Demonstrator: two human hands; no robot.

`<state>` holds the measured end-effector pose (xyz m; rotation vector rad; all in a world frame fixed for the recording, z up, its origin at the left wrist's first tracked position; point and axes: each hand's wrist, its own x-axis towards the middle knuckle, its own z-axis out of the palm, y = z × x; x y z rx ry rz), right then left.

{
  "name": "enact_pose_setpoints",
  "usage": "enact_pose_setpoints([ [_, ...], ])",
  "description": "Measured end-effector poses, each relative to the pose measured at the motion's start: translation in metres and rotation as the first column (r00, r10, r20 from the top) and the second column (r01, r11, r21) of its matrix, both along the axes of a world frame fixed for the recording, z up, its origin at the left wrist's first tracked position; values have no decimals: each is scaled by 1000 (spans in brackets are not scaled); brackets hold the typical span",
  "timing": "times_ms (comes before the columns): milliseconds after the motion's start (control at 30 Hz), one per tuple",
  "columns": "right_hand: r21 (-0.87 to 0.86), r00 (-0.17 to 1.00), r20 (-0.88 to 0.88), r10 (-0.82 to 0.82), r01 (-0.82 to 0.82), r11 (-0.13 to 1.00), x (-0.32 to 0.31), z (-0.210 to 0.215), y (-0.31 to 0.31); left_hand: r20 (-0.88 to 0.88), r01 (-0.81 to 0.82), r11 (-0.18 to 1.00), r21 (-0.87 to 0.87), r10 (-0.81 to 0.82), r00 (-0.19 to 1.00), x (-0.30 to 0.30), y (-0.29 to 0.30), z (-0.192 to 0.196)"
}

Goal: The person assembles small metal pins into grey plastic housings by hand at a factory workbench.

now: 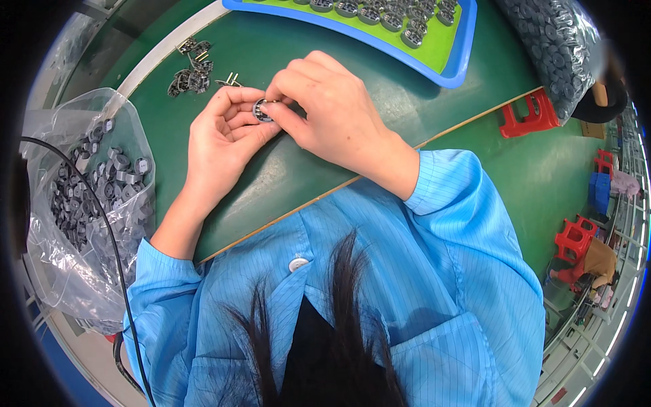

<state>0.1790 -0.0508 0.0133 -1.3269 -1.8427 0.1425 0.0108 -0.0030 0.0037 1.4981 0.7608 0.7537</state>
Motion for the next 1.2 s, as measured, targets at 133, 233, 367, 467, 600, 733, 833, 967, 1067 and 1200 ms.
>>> enact_pose_setpoints([
  [133,-290,957,-290,-21,-67,955,-3,3,1,7,-16,1000,27,16,1000,-4,1,-2],
  [233,-501,908,-414,-67,-166,849,2,6,-2,-40,27,979,200,-20,999,-3,-3,-4],
  [367,-427,933,-358,-45,-120,896,-10,11,-10,-123,55,938,343,-13,992,-11,-8,5],
  [467,-364,913,-407,-5,-157,918,-10,8,-12,-231,184,877,443,-86,969,-29,-5,25],
  [600,-384,890,-454,-48,-147,911,4,1,-15,-371,149,407,901,546,751,-90,32,45],
  [733,-355,868,-495,-47,-152,922,0,-2,-20,-561,51,577,815,765,316,-162,51,26],
  [833,-302,895,-445,13,-164,939,8,9,-20,-684,7,702,712,691,233,-171,55,22],
  [967,-268,829,-550,-97,-65,961,52,13,-17,-636,43,717,696,587,501,-137,48,21],
  [1067,-188,803,-560,-203,116,975,101,7,-19,-618,89,701,708,554,557,-126,49,16],
  [1200,111,803,83,-590,581,806,180,0,-13,-615,94,690,717,564,551,-108,40,23],
])
